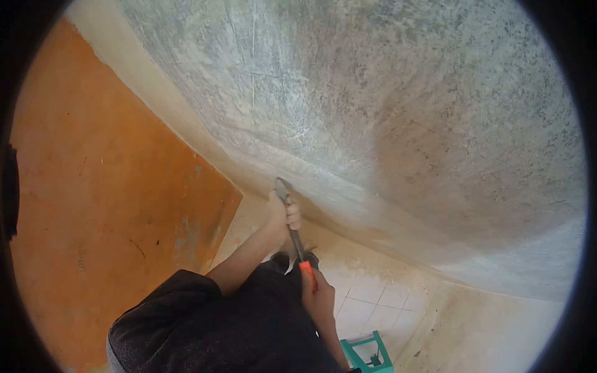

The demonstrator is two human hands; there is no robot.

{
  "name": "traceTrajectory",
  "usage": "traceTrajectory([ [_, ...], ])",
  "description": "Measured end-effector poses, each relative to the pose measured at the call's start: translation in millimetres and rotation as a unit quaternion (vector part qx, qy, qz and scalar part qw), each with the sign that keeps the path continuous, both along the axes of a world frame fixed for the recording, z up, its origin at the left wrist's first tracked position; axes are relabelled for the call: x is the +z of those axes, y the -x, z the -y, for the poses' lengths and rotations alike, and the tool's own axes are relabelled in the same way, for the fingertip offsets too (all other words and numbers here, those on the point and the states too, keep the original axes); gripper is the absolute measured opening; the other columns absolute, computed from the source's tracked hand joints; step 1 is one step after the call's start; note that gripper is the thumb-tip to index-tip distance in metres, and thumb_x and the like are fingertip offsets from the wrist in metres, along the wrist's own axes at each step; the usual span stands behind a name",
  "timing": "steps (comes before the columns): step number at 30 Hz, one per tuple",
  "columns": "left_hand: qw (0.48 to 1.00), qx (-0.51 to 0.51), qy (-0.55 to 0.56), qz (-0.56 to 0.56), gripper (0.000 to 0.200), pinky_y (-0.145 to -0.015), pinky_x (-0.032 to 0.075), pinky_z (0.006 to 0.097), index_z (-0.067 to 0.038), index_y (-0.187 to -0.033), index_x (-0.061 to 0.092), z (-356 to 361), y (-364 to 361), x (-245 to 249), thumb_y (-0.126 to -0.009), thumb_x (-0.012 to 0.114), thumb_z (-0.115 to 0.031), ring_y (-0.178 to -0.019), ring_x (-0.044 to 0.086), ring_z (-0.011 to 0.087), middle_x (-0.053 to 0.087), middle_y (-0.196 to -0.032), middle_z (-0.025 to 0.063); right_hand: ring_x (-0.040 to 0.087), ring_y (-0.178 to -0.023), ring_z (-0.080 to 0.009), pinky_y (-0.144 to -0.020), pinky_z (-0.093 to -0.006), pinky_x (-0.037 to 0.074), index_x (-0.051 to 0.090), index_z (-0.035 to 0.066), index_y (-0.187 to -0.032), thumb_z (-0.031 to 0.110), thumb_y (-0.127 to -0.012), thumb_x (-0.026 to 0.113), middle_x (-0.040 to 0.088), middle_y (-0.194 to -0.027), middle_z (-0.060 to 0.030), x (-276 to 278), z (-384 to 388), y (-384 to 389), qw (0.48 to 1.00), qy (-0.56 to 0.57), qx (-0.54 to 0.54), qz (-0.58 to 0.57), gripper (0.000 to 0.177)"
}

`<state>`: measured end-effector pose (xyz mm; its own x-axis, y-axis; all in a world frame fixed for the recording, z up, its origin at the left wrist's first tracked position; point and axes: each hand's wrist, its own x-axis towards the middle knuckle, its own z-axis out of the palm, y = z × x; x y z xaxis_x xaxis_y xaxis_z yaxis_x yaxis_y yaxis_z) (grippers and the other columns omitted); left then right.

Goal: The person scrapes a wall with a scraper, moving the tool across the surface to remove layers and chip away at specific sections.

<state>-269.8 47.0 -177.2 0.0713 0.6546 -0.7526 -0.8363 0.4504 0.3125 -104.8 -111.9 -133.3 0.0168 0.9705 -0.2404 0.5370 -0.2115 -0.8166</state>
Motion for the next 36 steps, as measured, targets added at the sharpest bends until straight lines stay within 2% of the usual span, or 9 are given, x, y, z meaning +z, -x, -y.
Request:
traceTrajectory([
  [12, 0.999, -0.002, -0.029, -0.016, 0.034, -0.037, 0.017, 0.029, -0.018, -0.073, 0.04, -2.7, 11.3, -10.4, -0.096, 0.026, -0.04, -0.038, 0.018, 0.0099, 0.021, -0.052, -0.0059, 0.061, -0.057, -0.0326, -0.054, -0.0367, 0.046, 0.067, 0.004, -0.105, 0.027, -0.097, 0.057, 0.059, -0.065, -0.0187, 0.6, -13.1, 9.8, 1.0, -0.006, 0.028, -0.007, 0.027],
  [20, 0.997, 0.05, -0.002, -0.058, 0.036, -0.036, 0.02, 0.0297, -0.018, -0.074, 0.04, -3.7, 3.7, 14.2, -0.098, 0.028, -0.042, -0.038, 0.022, 0.0096, 0.024, -0.052, -0.0066, 0.064, -0.064, -0.0372, -0.058, -0.0395, 0.048, 0.067, 0.005, -0.106, 0.029, -0.096, 0.057, 0.062, -0.07, -0.0204, 2.8, -32.6, 1.1, 0.998, 0.003, 0.057, -0.021, 0.028],
  [23, 0.989, 0.129, -0.061, 0.027, 0.036, -0.035, 0.021, 0.0299, -0.017, -0.074, 0.04, -26.6, 72.9, -33.8, -0.098, 0.029, -0.042, -0.038, 0.023, 0.0095, 0.024, -0.051, -0.0066, 0.065, -0.067, -0.0381, -0.06, -0.0409, 0.049, 0.067, 0.004, -0.107, 0.028, -0.096, 0.057, 0.063, -0.072, -0.0203, 4.8, -56.3, 10.2, 0.994, -0.008, 0.107, -0.019, 0.027],
  [24, 0.991, 0.1, -0.054, -0.07, 0.038, -0.034, 0.022, 0.0303, -0.017, -0.073, 0.039, -23.7, 63.2, -15.9, -0.098, 0.028, -0.044, -0.037, 0.023, 0.0095, 0.024, -0.05, -0.0069, 0.066, -0.069, -0.0389, -0.061, -0.0417, 0.049, 0.066, 0.004, -0.108, 0.027, -0.096, 0.058, 0.064, -0.074, -0.0207, 6.3, -66.8, 20.2, 0.991, -0.002, 0.134, -0.027, 0.027],
  [28, 0.998, 0.02, 0.027, -0.06, 0.043, -0.035, 0.021, 0.0311, -0.017, -0.072, 0.039, 0.5, 6.2, 4.6, -0.097, 0.025, -0.049, -0.036, 0.021, 0.0105, 0.023, -0.049, -0.0066, 0.064, -0.06, -0.0328, -0.057, -0.0403, 0.048, 0.063, 0.003, -0.105, 0.026, -0.096, 0.058, 0.063, -0.071, -0.0172, -17.9, -12.7, -4.7, 0.989, -0.05, 0.11, -0.082, 0.025],
  [31, 0.999, -0.002, 0.018, -0.042, 0.043, -0.036, 0.019, 0.031, -0.017, -0.072, 0.039, 8.2, -6.0, -3.7, -0.097, 0.024, -0.049, -0.036, 0.019, 0.0113, 0.022, -0.049, -0.0059, 0.059, -0.056, -0.0223, -0.055, -0.0375, 0.046, 0.061, 0.002, -0.1, 0.027, -0.097, 0.059, 0.059, -0.067, -0.0113, -29.1, -1.4, -10.0, 0.983, 0.131, 0.088, -0.098, 0.025],
  [33, 1.0, -0.02, -0.013, -0.007, 0.043, -0.037, 0.018, 0.0308, -0.017, -0.072, 0.039, 7.5, -4.6, -8.9, -0.097, 0.023, -0.049, -0.036, 0.018, 0.0118, 0.022, -0.049, -0.0054, 0.048, -0.053, -0.0061, -0.048, -0.0223, 0.032, 0.059, 0.003, -0.096, 0.033, -0.1, 0.053, 0.048, -0.06, 0.0022, -17.5, -3.5, -8.8, 0.953, 0.24, 0.026, -0.185, 0.031],
  [34, 1.0, -0.018, -0.007, -0.006, 0.043, -0.037, 0.018, 0.0308, -0.017, -0.072, 0.039, 4.5, 1.2, -9.6, -0.097, 0.023, -0.049, -0.036, 0.019, 0.0118, 0.022, -0.049, -0.0053, 0.055, -0.058, -0.0166, -0.057, -0.0333, 0.044, 0.06, 0.001, -0.093, 0.033, -0.097, 0.06, 0.056, -0.063, -0.0069, -17.5, -3.7, -6.8, 0.955, 0.241, 0.014, -0.17, 0.033],
  [36, 1.0, -0.019, 0.002, -0.001, 0.043, -0.037, 0.018, 0.0309, -0.018, -0.072, 0.039, 7.5, 3.1, -10.3, -0.097, 0.023, -0.049, -0.035, 0.019, 0.0118, 0.022, -0.049, -0.0051, 0.054, -0.058, -0.0164, -0.056, -0.0329, 0.043, 0.061, 0.001, -0.09, 0.034, -0.097, 0.059, 0.055, -0.062, -0.0072, -27.8, 9.0, 1.7, 0.983, 0.142, 0.0, -0.118, 0.035],
])
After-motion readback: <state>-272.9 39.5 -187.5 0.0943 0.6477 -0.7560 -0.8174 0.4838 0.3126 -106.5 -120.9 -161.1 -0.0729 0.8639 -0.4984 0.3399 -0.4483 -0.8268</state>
